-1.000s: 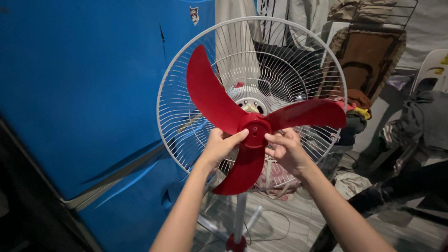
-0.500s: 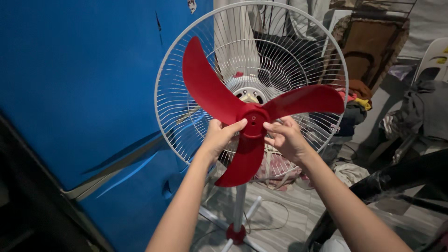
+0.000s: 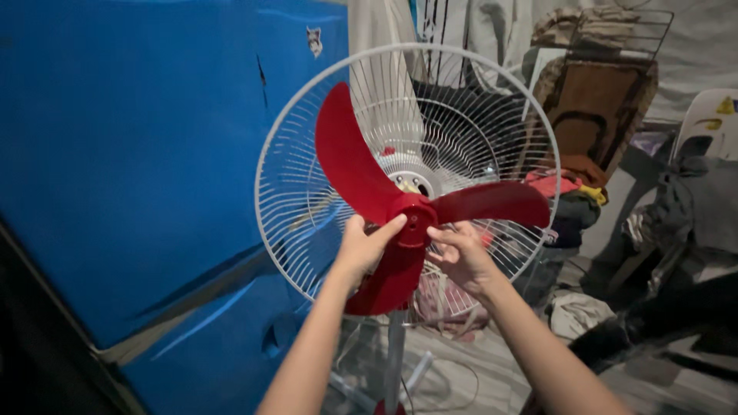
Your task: The person reassembles a standing electric fan by hand, installing the red fan blade onto the motor hub, securing it with a white plastic nut, and then attaching the front wire safety cage.
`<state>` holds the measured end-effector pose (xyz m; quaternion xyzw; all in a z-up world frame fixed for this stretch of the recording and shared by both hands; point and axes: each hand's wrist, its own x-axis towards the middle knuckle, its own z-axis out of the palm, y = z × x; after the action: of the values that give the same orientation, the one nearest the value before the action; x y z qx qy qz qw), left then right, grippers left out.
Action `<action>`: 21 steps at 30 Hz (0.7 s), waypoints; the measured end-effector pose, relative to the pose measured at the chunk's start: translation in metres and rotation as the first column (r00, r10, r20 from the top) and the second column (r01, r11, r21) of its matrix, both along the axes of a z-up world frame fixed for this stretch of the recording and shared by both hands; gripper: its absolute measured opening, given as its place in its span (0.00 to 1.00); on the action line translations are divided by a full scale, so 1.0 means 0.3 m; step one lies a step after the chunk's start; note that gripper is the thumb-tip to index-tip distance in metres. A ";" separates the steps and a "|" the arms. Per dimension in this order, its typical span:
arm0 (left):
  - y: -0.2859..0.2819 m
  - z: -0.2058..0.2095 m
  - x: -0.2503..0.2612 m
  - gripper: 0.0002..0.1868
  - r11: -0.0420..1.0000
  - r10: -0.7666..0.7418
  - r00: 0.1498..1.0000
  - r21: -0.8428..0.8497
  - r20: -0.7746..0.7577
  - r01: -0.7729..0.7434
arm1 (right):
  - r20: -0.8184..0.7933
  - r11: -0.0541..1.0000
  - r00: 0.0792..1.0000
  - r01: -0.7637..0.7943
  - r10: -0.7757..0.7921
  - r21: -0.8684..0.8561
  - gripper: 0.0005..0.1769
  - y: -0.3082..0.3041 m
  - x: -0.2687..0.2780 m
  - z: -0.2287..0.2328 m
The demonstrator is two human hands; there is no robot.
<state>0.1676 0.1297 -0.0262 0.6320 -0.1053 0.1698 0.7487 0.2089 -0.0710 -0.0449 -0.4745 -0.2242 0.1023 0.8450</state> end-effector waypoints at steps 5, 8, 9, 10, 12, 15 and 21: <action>-0.011 0.018 -0.007 0.22 0.992 -0.119 0.983 0.049 0.137 0.114 | 0.060 0.999 0.998 0.035 -0.035 0.012 0.21 0.037 -0.006 0.037; -0.014 0.014 -0.018 0.23 0.992 -0.128 0.982 0.013 0.141 0.127 | 0.127 1.000 0.992 0.024 -0.026 0.018 0.17 0.055 -0.005 0.030; -0.016 0.012 -0.019 0.23 0.992 -0.123 0.983 -0.005 0.137 0.124 | 0.116 0.999 0.992 0.038 -0.039 0.008 0.17 0.056 0.002 0.019; -0.012 0.010 -0.022 0.22 0.994 -0.110 0.989 0.016 0.103 0.109 | 0.106 0.999 0.993 0.052 -0.052 -0.002 0.17 0.055 0.015 0.002; -0.007 0.025 -0.015 0.22 0.995 -0.085 0.995 0.065 0.047 0.082 | 0.095 0.999 0.994 0.047 -0.045 -0.016 0.15 0.043 0.066 -0.032; 0.016 0.057 0.001 0.22 0.965 0.002 0.996 0.261 0.089 -0.025 | 0.110 0.999 0.993 -0.034 0.032 0.013 0.07 0.018 0.170 -0.106; 0.041 0.074 0.024 0.26 0.925 -0.028 0.998 0.380 0.060 0.003 | 0.163 0.956 0.971 -0.206 0.173 0.209 0.02 -0.004 0.235 -0.157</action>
<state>0.1748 0.1420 -0.0040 0.7583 -0.1651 0.1605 0.6098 0.2794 -0.0723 -0.0919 -0.3583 -0.3390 0.1227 0.8612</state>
